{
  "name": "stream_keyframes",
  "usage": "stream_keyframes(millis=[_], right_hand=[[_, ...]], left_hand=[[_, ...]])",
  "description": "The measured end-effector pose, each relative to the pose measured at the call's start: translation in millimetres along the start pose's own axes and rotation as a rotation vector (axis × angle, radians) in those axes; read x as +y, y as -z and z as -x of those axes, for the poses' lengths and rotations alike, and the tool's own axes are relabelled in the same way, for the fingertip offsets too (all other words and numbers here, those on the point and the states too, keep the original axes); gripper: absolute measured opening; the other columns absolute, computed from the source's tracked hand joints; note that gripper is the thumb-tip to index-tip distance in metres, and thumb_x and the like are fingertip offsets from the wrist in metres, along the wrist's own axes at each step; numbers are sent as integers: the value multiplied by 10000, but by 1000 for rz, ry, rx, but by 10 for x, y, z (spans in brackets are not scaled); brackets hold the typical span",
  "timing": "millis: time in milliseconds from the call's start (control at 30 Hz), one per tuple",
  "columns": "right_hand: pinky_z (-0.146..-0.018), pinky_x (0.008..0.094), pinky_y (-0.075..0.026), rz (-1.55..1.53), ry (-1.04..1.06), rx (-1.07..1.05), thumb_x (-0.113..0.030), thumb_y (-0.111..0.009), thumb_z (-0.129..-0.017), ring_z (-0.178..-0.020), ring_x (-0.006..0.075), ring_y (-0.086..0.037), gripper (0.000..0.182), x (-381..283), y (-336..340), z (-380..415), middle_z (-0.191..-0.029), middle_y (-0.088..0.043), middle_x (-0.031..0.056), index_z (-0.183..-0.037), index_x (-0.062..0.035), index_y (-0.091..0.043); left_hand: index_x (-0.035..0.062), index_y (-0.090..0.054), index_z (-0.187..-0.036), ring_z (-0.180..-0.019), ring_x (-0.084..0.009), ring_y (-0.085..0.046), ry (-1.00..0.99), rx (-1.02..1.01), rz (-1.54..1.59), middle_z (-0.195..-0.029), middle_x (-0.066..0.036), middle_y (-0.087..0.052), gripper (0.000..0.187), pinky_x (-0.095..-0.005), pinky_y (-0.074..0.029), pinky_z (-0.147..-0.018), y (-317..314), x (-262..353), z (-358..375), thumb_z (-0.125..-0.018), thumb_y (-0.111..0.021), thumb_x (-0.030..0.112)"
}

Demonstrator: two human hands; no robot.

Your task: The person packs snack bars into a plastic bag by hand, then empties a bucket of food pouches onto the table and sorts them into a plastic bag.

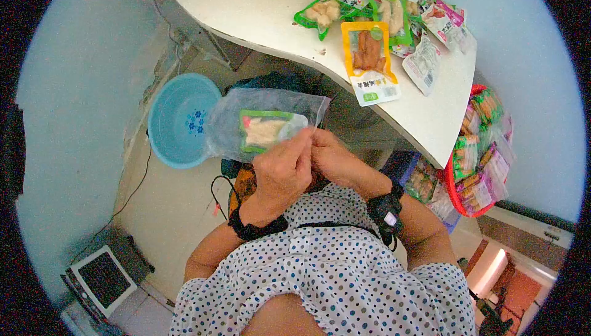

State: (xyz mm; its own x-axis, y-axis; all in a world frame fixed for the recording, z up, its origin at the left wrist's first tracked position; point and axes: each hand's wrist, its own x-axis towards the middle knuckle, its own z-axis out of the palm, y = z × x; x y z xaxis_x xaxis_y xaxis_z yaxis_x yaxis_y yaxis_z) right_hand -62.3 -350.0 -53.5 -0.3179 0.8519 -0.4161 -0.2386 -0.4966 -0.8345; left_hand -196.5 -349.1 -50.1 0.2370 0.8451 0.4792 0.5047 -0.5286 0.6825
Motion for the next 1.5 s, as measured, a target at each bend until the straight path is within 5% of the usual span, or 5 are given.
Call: stream_keyframes(millis=[900,933,1167,1300,1500], right_hand=[[-665,397,-528,913,-52,-31,-113,-640,-805,-743,273,-670,185,-276,360,488,-811,-683,178,-939,12,-666],[-644,403,-521,1086,186,-28,-152,-641,-825,-696,291,-667,207,-352,396,536,-786,-683,168,-947,13,-667],[-592,292,-500,903,314,469,-197,-646,-886,-648,99,-610,228,-1590,528,738,-713,-646,99,-963,14,-681],[-633,348,-517,1228,671,875,-297,-687,-856,-664,227,-654,338,-1868,1289,228,-746,-680,132,-960,25,-689],[-671,377,-502,1333,528,913,-398,-785,-735,-703,251,-647,457,-1878,1515,-183,-777,-681,139,-903,16,-686]], left_hand=[[65,-583,-1142,-613,-373,-652,232,-346,274,-752,-216,-645,284,-443,-498,-538,-67,239,55,-861,-617,92],[66,-581,-1151,-591,-362,-647,246,-369,268,-723,-214,-636,297,-428,-483,-517,-46,240,37,-857,-619,79],[70,-577,-1144,-533,-332,-623,200,-330,310,-646,-201,-600,291,-409,-453,-480,-86,171,81,-856,-612,65],[71,-581,-1135,-525,-321,-619,188,-328,293,-647,-200,-606,280,-405,-457,-481,-85,162,74,-857,-612,68],[72,-593,-1105,-519,-321,-615,173,-296,294,-638,-199,-597,250,-405,-446,-474,-67,162,68,-856,-609,60]])
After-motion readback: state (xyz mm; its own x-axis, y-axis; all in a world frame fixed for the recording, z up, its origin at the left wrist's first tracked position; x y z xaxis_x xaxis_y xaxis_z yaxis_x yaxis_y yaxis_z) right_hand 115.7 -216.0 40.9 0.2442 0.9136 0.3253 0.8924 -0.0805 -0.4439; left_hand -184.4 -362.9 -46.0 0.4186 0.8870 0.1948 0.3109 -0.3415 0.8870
